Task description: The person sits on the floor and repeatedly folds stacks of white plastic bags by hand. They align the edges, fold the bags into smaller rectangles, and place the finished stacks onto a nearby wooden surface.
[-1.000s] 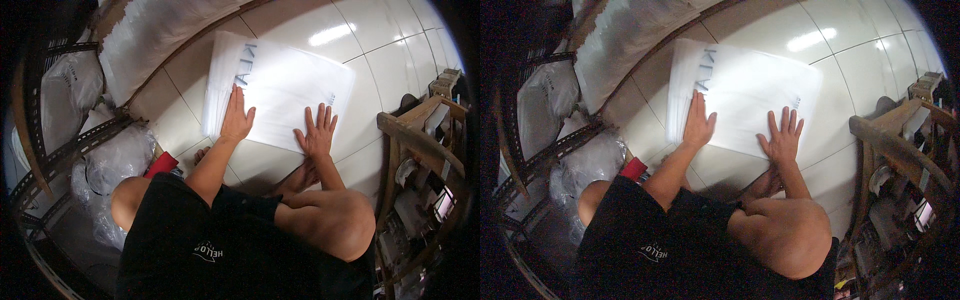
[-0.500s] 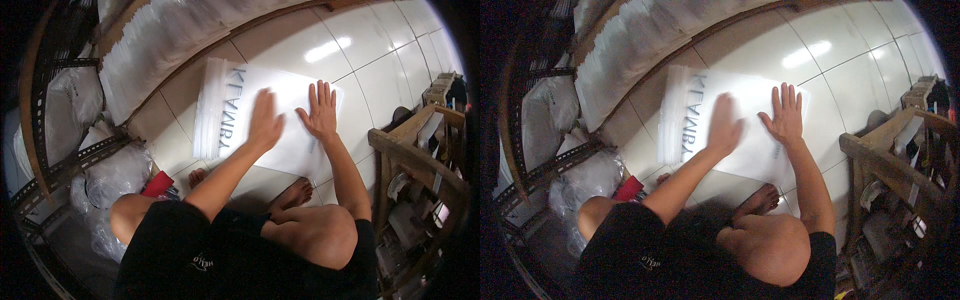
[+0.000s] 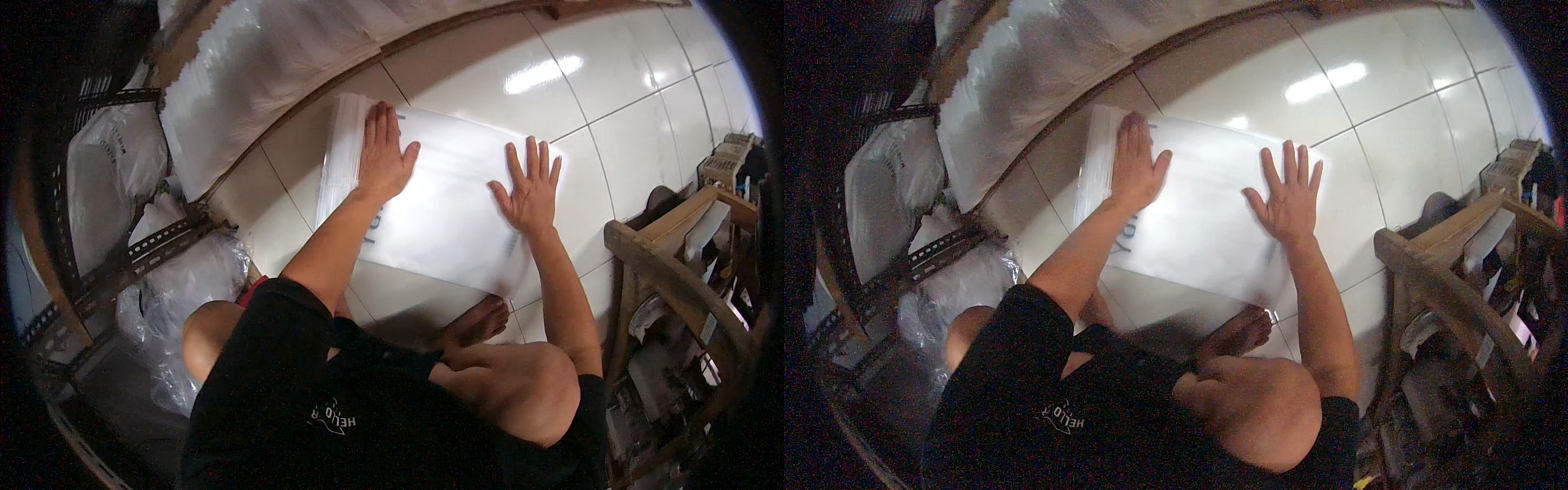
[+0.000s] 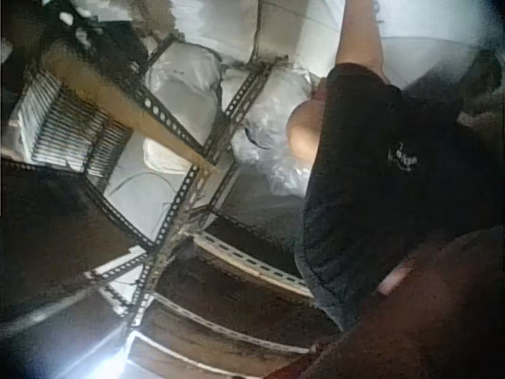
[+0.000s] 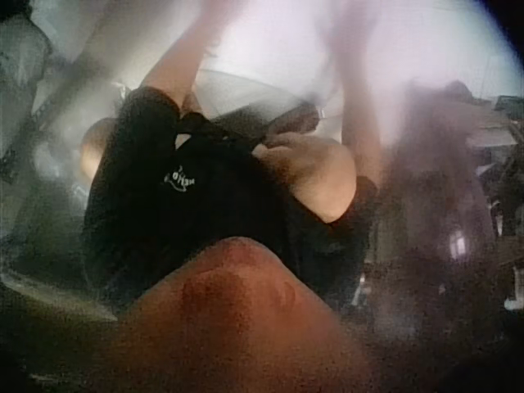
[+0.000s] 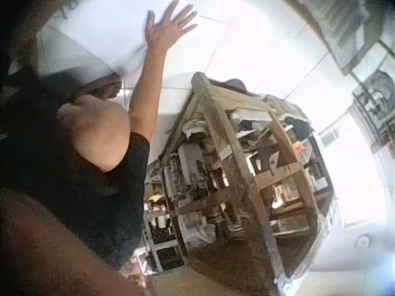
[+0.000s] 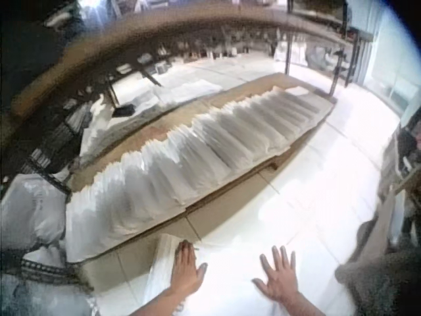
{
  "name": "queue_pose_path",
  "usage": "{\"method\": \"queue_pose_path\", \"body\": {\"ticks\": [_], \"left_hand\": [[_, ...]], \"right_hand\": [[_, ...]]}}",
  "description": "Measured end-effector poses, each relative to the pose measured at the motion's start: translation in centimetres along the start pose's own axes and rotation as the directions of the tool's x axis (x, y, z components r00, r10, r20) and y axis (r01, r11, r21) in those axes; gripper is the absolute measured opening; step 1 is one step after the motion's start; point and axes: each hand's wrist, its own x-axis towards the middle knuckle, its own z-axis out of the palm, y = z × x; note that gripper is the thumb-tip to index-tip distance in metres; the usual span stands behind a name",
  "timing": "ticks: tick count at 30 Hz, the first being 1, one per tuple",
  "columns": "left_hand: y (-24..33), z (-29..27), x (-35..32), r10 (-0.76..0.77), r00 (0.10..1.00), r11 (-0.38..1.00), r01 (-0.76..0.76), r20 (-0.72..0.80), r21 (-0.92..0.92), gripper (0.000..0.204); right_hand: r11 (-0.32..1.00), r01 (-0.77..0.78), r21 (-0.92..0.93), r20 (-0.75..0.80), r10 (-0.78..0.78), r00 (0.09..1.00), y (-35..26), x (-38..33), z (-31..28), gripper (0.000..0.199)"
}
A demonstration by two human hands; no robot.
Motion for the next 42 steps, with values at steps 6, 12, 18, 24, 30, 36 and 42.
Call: {"method": "queue_pose_path", "body": {"ticks": [6, 12, 18, 24, 30, 36, 42], "left_hand": [[0.7, -6.4, 0.7, 0.026, 0.997, 0.992, -0.017, 0.071, -0.124, 0.068], [-8.0, -5.4, -1.9, -0.502, 0.834, 0.835, 0.536, 0.229, -0.12, 0.083], [-7.9, -5.6, 0.1, -0.38, 0.726, 0.559, 0.674, 0.573, -0.483, 0.079], [-9.1, -5.1, -0.1, -0.433, 0.752, 0.608, 0.651, 0.498, -0.454, 0.066], [-8.8, -5.5, -0.3, -0.372, 0.794, 0.633, 0.596, 0.481, -0.494, 0.066], [-8.7, -5.5, -0.9, -0.428, 0.821, 0.607, 0.57, 0.377, -0.553, 0.054], [-3.2, -10.5, -3.1, -0.422, 0.885, 0.609, 0.436, 0.196, -0.663, 0.062]], "right_hand": [[0.959, -0.232, 0.164, -0.178, 0.261, 0.949, 0.9, -1.7, -0.2, 0.077], [0.553, -0.703, 0.447, 0.214, 0.697, 0.684, 0.1, -6.4, -1.6, 0.065], [0.444, -0.753, 0.485, 0.25, 0.755, 0.606, 1.1, -7.1, -0.5, 0.06], [0.072, -0.649, 0.757, 0.424, 0.701, 0.573, 0.3, -7.0, -1.3, 0.058], [-0.239, -0.634, 0.736, 0.661, 0.458, 0.595, -0.2, -6.7, -4.3, 0.053], [-0.131, -0.59, 0.797, 0.584, 0.415, 0.698, -0.2, -6.6, -2.0, 0.036], [0.106, -0.446, 0.889, 0.304, 0.592, 0.746, -2.5, -7.7, -5.9, 0.033]]}}
